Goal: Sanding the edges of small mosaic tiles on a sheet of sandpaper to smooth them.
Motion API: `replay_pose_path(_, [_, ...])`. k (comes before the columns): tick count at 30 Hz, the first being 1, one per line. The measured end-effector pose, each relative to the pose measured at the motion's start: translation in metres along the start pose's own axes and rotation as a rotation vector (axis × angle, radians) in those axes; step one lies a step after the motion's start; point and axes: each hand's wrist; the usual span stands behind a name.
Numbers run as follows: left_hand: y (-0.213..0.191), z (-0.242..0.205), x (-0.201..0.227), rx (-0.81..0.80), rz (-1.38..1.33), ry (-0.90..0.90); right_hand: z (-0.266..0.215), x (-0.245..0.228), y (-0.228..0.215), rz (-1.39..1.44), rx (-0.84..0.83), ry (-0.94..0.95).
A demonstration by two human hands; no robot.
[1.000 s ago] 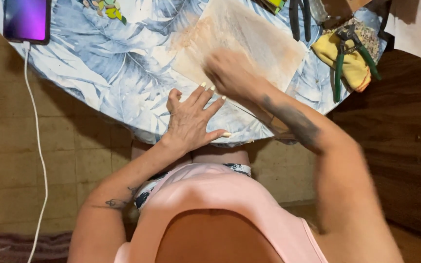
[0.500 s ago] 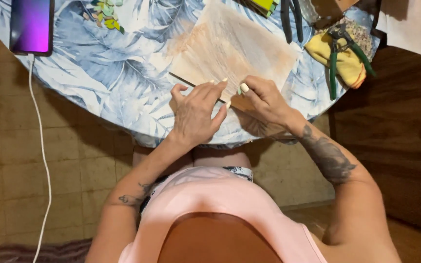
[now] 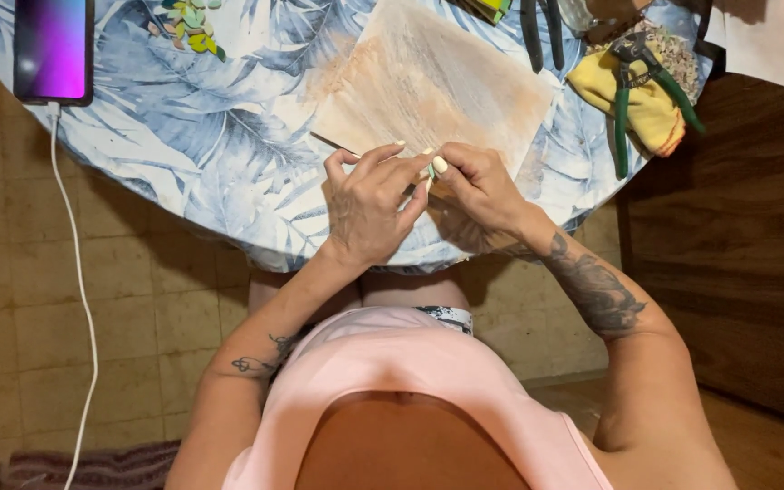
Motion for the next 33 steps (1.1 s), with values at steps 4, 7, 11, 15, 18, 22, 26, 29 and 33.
replay_pose_path(4, [0.005, -0.002, -0.002, 0.006, 0.024, -0.004, 0.001, -0.001, 0.0, -0.051, 0.006, -0.014])
replay_pose_path(7, [0.007, -0.011, -0.005, -0.023, 0.071, 0.024, -0.016, 0.026, -0.003, -0.161, -0.001, -0.051])
replay_pose_path(11, [-0.011, -0.021, -0.01, -0.166, 0.209, 0.067, -0.034, 0.029, -0.023, -0.613, -0.076, -0.091])
replay_pose_path(15, [-0.011, -0.032, -0.023, -0.32, 0.255, 0.097, -0.039, 0.016, -0.025, -0.965, -0.162, -0.147])
replay_pose_path(18, [-0.01, -0.035, -0.026, -0.384, 0.291, 0.093, -0.014, 0.023, -0.003, -0.976, -0.209, -0.292])
replay_pose_path(22, [-0.011, -0.033, -0.026, -0.421, 0.327, 0.068, 0.07, 0.051, 0.027, -0.822, -0.22, -0.254])
replay_pose_path(26, [-0.01, -0.035, -0.025, -0.325, 0.464, 0.092, 0.127, 0.07, 0.031, -0.874, -0.164, -0.146])
replay_pose_path(29, [-0.011, -0.035, -0.025, -0.33, 0.46, 0.089, 0.09, 0.025, 0.02, -0.857, -0.268, -0.13])
replay_pose_path(33, [-0.015, -0.031, -0.027, -0.441, 0.299, 0.061, -0.006, 0.041, -0.012, -0.883, -0.314, -0.366])
Point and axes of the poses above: each hand's wrist, its own z-axis towards the middle knuckle, its own y-axis out of the palm, x = y × z, and after that the axes turned 5 degrees about -x, right-handed
